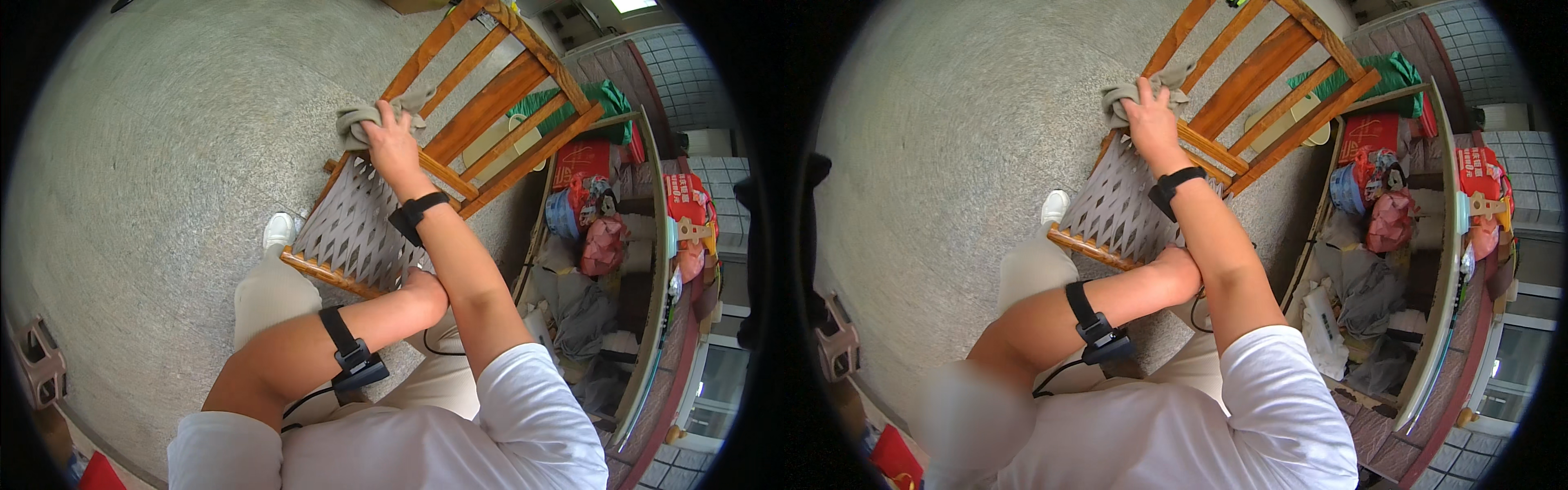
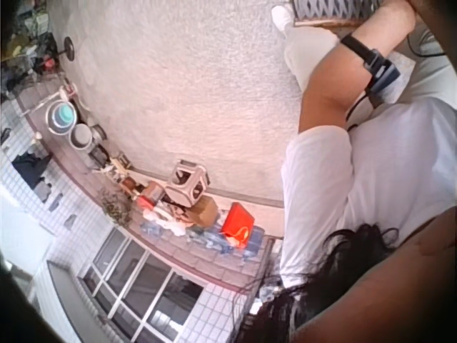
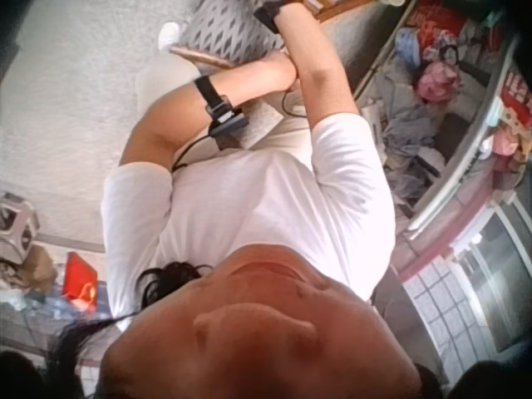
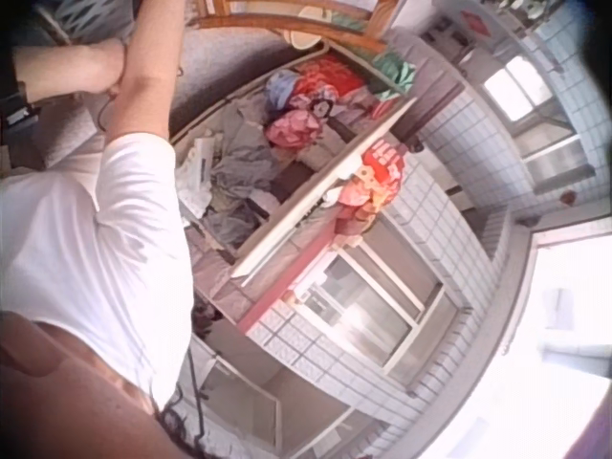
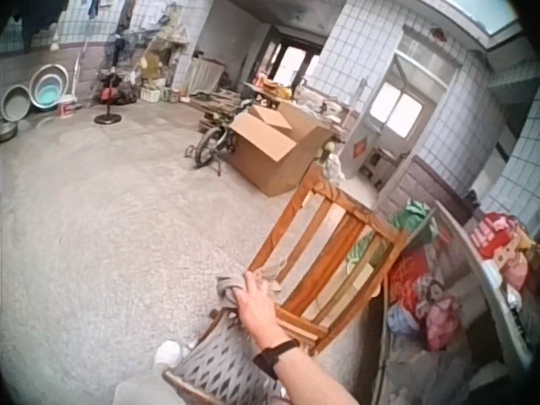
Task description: The person wipes the wooden frame and woven seat of two chairs using a cloth. They clean the first chair thoroughly, then move to a second chair with a blue woven seat and continue wiping the frame and seat.
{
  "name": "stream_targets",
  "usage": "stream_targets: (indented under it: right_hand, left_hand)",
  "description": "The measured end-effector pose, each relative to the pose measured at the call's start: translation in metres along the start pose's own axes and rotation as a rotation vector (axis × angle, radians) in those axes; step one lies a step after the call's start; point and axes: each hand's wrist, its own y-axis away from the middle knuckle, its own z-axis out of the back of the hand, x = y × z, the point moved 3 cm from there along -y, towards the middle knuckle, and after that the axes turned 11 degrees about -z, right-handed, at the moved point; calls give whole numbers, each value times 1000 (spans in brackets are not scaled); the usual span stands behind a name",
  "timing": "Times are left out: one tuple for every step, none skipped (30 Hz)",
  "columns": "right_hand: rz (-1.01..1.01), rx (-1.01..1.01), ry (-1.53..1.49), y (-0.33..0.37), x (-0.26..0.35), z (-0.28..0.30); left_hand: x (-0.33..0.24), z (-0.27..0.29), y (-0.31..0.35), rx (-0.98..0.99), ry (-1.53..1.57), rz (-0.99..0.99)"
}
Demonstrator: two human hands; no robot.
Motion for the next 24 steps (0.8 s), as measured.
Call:
stream_targets:
  right_hand:
    - [-29, 47, -52, 6, -9, -3]
    - [53, 25, 23, 15, -18, -1]
    - [75, 16, 30, 21, -26, 0]
    - [78, 15, 53, 29, -35, 1]
    - [96, 2, 64, 38, -42, 3]
    - [103, 30, 100, 45, -50, 3]
    - [54, 53, 138, 52, -60, 5]
    - [55, 25, 146, 62, -70, 9]
    - [33, 15, 163, 70, -81, 13]
    - [31, 42, 216, 81, -92, 16]
    - [37, 35, 261, 94, -104, 22]
    - [-43, 83, 276, 108, -118, 27]
    - [-70, 66, 269, 120, -129, 34]
    - [-120, 81, 294, 133, -140, 42]
    - [-208, 134, 339, 143, -149, 47]
    - [-167, 124, 324, 147, -150, 52]
    - [-180, 166, 332, 149, -151, 55]
    - [-245, 251, 365, 148, -150, 58]
    - [-219, 192, 277, 142, -142, 64]
    - [-242, 170, 211, 130, -134, 68]
    - [-298, 165, 153, 115, -125, 71]
    - [-241, 92, 75, 100, -111, 76]
    - [-114, 13, 30, 86, -96, 83]
    - [-23, -80, 24, 69, -80, 86]
  left_hand:
    - [-2, 1, 0, -23, 17, -36]
    - [-4, 1, -1, 22, 72, -65]
    - [-4, 2, -2, 24, 115, -94]
    - [-4, 4, -2, 38, 109, -82]
    - [-5, 5, -2, 16, 101, -73]
    - [-5, 6, -1, -6, 98, -66]
    - [-4, 7, 0, -34, 95, -68]
    - [-4, 8, 1, -62, 97, -72]
    - [-3, 9, 2, -92, 99, -75]
    - [-2, 8, 3, -93, 86, -68]
    - [-1, 8, 3, -91, 74, -64]
    - [-1, 8, 4, -99, 64, -66]
    - [0, 8, 4, -94, 57, -67]
    - [0, 9, 3, -106, 52, -66]
    - [0, 10, 3, -120, 47, -64]
    - [0, 11, 2, -120, 43, -64]
    - [0, 12, 2, -119, 42, -65]
    - [-1, 12, 2, -113, 43, -67]
    - [-2, 13, 2, -108, 40, -73]
    - [-2, 13, 2, -102, 34, -76]
    - [-2, 13, 2, -95, 26, -77]
    - [-2, 13, 3, -104, 13, -76]
    - [-2, 12, 2, -109, 1, -75]
    - [-2, 11, 2, -111, -12, -76]
